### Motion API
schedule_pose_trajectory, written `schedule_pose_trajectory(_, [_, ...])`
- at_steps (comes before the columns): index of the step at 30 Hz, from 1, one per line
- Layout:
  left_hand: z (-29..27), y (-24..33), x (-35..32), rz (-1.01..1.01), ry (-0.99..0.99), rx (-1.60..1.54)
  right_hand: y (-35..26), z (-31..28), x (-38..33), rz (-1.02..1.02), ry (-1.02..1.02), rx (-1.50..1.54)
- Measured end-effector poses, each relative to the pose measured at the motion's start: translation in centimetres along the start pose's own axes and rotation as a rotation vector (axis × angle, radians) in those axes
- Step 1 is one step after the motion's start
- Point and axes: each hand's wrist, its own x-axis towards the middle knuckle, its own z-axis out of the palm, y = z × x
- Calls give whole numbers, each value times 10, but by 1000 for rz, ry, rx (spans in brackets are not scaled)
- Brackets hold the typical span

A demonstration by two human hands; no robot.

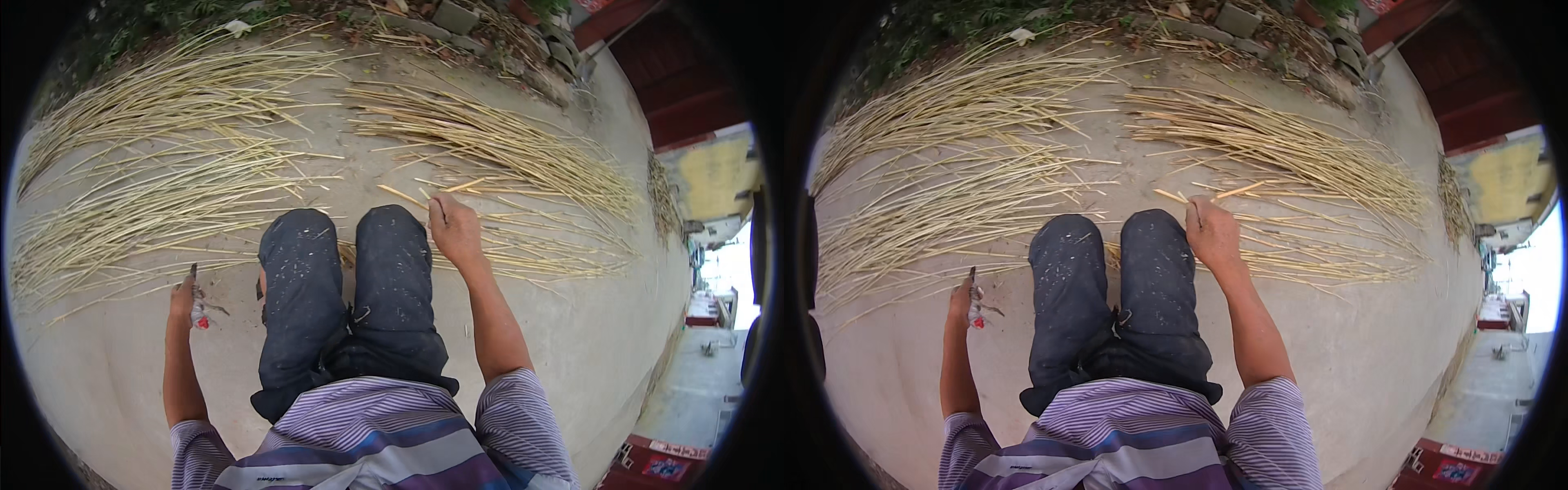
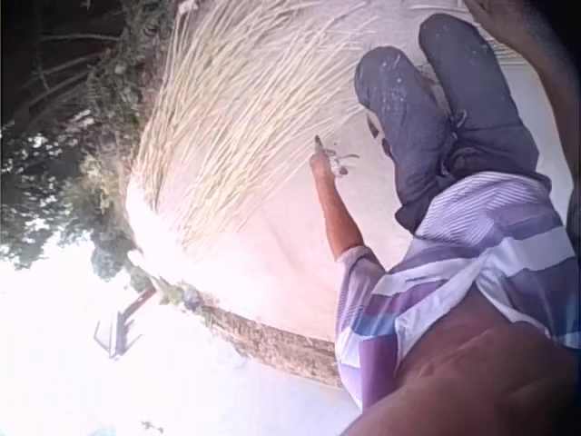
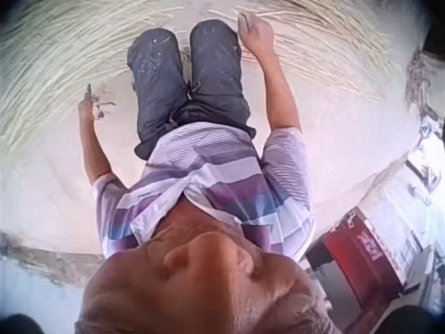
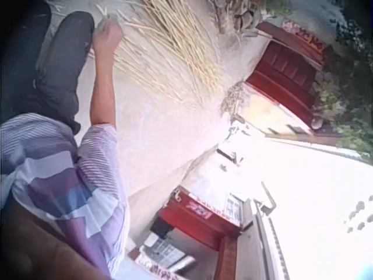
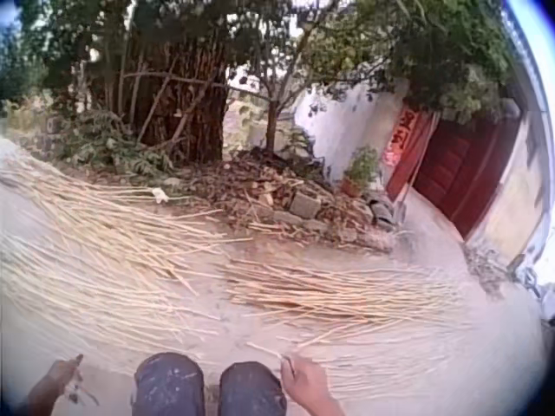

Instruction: The person sits on a concrete surface and uses a small knife to peel the outer layer off long, thin sticks. They repeatedly pick up sticks from a pile, peel them, and place the processed sticks back on the ground.

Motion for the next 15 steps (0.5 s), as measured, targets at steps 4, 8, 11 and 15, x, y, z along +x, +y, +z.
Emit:
schedule_pose_trajectory(4, [-34, 36, 44, 103, 86, 122, 111, 24, -84, 213, 66, -90])
schedule_pose_trajectory(8, [-21, 61, 49, 24, 46, 104, 170, 63, -166, 393, -2, -70])
schedule_pose_trajectory(11, [15, 44, 35, -28, 19, 37, 187, 86, -201, 513, -77, -18])
schedule_pose_trajectory(15, [48, -6, 4, -151, -143, 20, 206, 114, -226, 612, -158, 27])
